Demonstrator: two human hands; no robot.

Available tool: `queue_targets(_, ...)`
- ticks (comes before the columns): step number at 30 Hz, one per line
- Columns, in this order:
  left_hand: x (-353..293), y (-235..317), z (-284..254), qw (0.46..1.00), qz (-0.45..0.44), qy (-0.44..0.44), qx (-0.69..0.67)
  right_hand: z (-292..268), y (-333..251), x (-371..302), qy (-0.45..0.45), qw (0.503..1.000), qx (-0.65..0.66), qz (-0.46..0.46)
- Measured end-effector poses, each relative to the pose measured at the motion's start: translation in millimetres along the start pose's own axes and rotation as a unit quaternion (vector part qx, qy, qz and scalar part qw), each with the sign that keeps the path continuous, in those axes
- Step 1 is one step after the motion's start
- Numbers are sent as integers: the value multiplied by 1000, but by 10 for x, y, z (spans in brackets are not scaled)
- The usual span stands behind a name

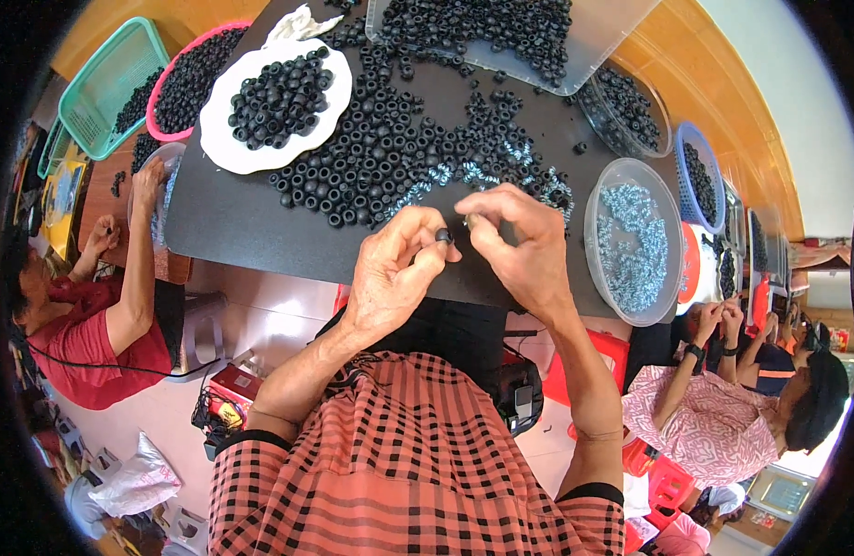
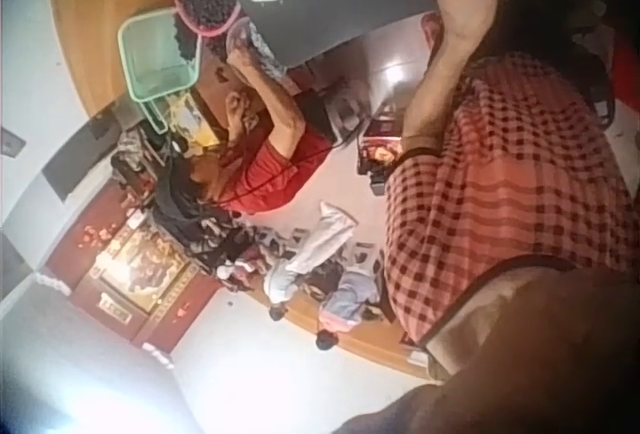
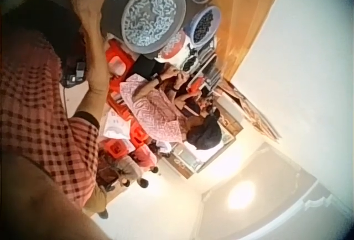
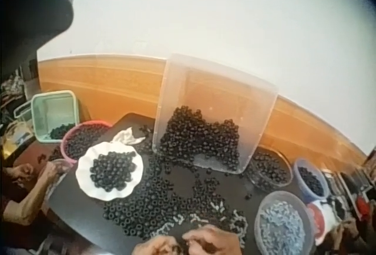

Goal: The person assembles small parts by picking up black rings and inserting metal coils into them by hand.

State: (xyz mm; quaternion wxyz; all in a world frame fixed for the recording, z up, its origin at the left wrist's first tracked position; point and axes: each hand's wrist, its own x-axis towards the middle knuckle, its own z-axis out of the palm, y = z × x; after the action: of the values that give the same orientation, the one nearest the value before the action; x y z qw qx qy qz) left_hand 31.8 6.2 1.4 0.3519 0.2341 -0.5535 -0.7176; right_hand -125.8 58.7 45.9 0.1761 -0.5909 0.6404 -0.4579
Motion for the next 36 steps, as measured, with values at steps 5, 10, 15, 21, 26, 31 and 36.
queue_targets(5, 5, 68, 24, 999, -16, -6, 30, 33, -71, -150, -13, 996, 84, 4)
queue_targets(10, 22, 97, 91, 999, -36, -14, -29, 63, -22, -188, 47, 992, 115, 0)
queue_targets(15, 19, -26, 88, 998, -51, -18, -45, 95, -7, -252, 43, 986, 160, 0)
queue_targets(21, 61, -23, 136, 988, -77, -23, -134, 138, 85, -315, 86, 977, 192, 22)
queue_targets(26, 50, -71, 116, 993, -71, -15, -96, 126, 81, -314, 95, 984, 150, -1)
queue_targets(31, 50, 7, 155, 998, -59, -1, -30, 78, 76, -267, 75, 993, 25, -88)
queue_targets(36, 75, -61, 116, 996, -60, -7, -68, 131, 72, -295, 89, 973, 206, 60)
